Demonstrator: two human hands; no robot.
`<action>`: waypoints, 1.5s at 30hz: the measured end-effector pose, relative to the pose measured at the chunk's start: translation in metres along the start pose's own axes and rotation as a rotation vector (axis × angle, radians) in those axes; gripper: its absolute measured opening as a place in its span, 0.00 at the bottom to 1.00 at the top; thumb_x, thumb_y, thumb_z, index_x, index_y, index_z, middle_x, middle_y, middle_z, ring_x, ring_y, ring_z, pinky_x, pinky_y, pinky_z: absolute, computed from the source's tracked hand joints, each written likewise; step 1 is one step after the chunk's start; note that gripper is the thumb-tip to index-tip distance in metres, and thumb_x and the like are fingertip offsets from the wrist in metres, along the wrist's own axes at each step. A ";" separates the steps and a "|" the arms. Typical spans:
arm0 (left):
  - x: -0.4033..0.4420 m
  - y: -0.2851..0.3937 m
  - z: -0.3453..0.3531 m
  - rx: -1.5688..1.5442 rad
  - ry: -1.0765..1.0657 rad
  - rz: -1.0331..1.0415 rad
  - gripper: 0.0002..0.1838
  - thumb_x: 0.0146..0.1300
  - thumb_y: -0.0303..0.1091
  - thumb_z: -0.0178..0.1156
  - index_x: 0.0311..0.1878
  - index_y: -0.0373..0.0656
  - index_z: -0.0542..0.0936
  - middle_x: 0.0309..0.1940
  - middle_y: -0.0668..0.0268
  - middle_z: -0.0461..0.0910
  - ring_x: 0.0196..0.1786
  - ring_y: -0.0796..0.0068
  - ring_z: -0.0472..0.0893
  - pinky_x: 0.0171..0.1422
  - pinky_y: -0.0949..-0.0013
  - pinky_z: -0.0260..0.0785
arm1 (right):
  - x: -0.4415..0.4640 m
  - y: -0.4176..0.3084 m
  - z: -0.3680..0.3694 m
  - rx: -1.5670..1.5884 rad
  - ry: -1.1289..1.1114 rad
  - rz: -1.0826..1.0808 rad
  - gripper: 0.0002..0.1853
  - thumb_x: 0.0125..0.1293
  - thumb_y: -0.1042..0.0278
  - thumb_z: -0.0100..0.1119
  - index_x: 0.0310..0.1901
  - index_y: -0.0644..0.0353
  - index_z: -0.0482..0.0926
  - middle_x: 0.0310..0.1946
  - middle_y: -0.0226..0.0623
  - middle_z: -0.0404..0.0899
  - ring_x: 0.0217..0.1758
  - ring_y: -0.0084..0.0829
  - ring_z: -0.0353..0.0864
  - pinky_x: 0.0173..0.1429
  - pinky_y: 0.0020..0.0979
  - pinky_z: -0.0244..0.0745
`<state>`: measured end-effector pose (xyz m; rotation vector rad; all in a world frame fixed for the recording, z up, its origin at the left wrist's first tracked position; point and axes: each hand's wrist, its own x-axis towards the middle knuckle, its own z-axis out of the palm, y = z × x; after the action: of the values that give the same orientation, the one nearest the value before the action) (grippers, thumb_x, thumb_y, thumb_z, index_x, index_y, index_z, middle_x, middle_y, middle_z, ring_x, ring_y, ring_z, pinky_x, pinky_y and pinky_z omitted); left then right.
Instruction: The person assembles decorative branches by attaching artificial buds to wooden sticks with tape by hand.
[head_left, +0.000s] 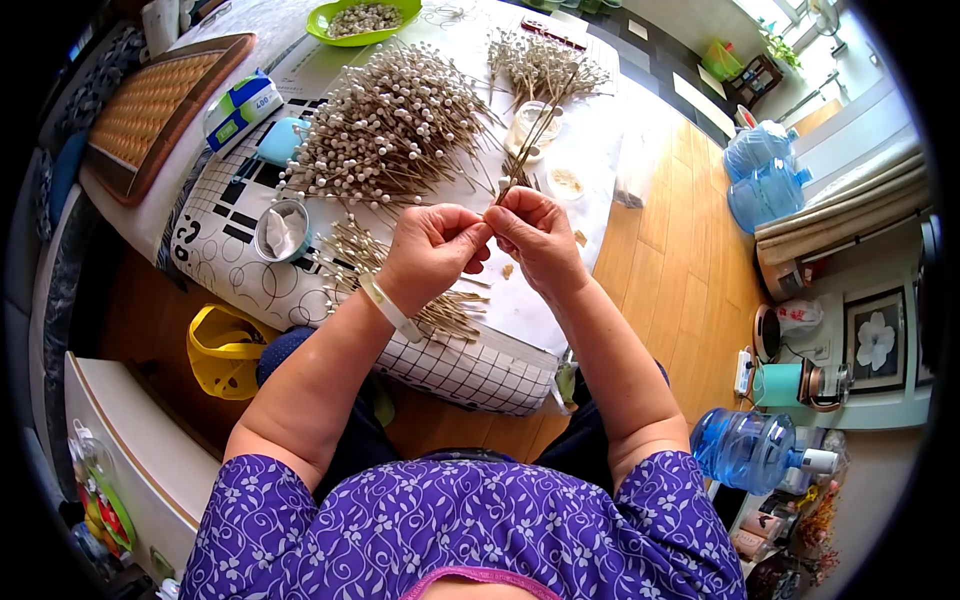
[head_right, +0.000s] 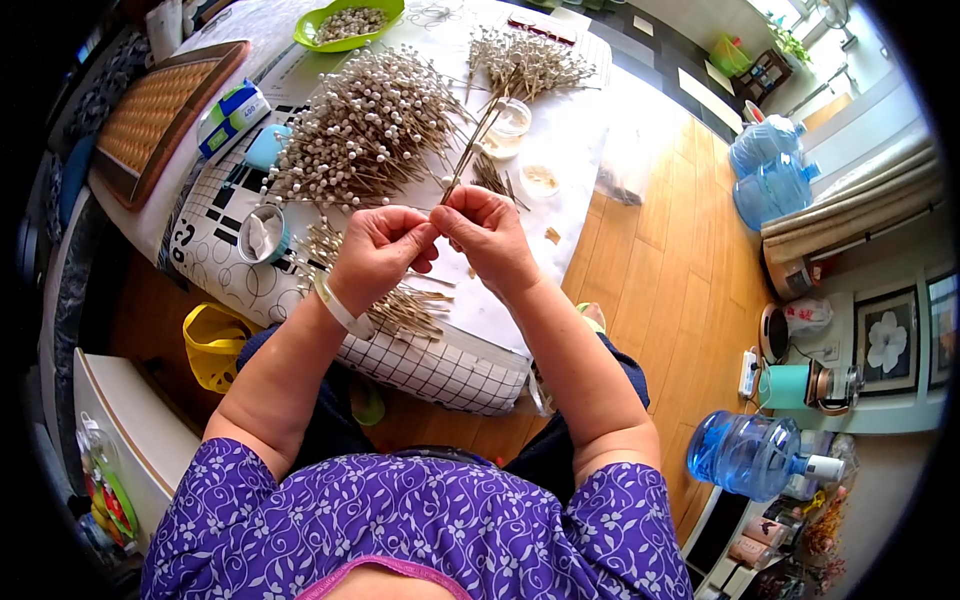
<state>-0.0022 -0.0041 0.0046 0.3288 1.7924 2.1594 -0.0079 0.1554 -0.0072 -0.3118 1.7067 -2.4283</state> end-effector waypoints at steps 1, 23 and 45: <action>0.000 0.001 -0.002 -0.014 -0.027 -0.018 0.08 0.61 0.30 0.57 0.32 0.34 0.79 0.23 0.66 0.78 0.24 0.83 0.77 0.29 0.80 0.72 | 0.000 -0.001 0.001 0.014 -0.001 -0.003 0.08 0.59 0.68 0.60 0.26 0.59 0.73 0.20 0.22 0.72 0.21 0.12 0.64 0.25 0.15 0.59; 0.004 0.000 -0.013 -0.229 -0.176 -0.231 0.08 0.59 0.33 0.59 0.32 0.38 0.79 0.22 0.64 0.78 0.22 0.80 0.77 0.28 0.78 0.73 | -0.001 -0.021 -0.007 -0.186 -0.046 0.073 0.07 0.57 0.68 0.62 0.29 0.62 0.78 0.21 0.25 0.75 0.22 0.13 0.70 0.26 0.16 0.66; 0.004 0.001 -0.013 -0.246 -0.140 -0.171 0.07 0.57 0.32 0.61 0.32 0.38 0.79 0.22 0.66 0.78 0.23 0.80 0.78 0.29 0.79 0.73 | 0.000 -0.026 -0.006 -0.184 -0.061 0.108 0.04 0.57 0.71 0.61 0.30 0.62 0.78 0.23 0.28 0.76 0.22 0.15 0.70 0.26 0.17 0.65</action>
<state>-0.0107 -0.0143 0.0033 0.2503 1.4077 2.1479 -0.0099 0.1693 0.0156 -0.3039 1.8722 -2.1693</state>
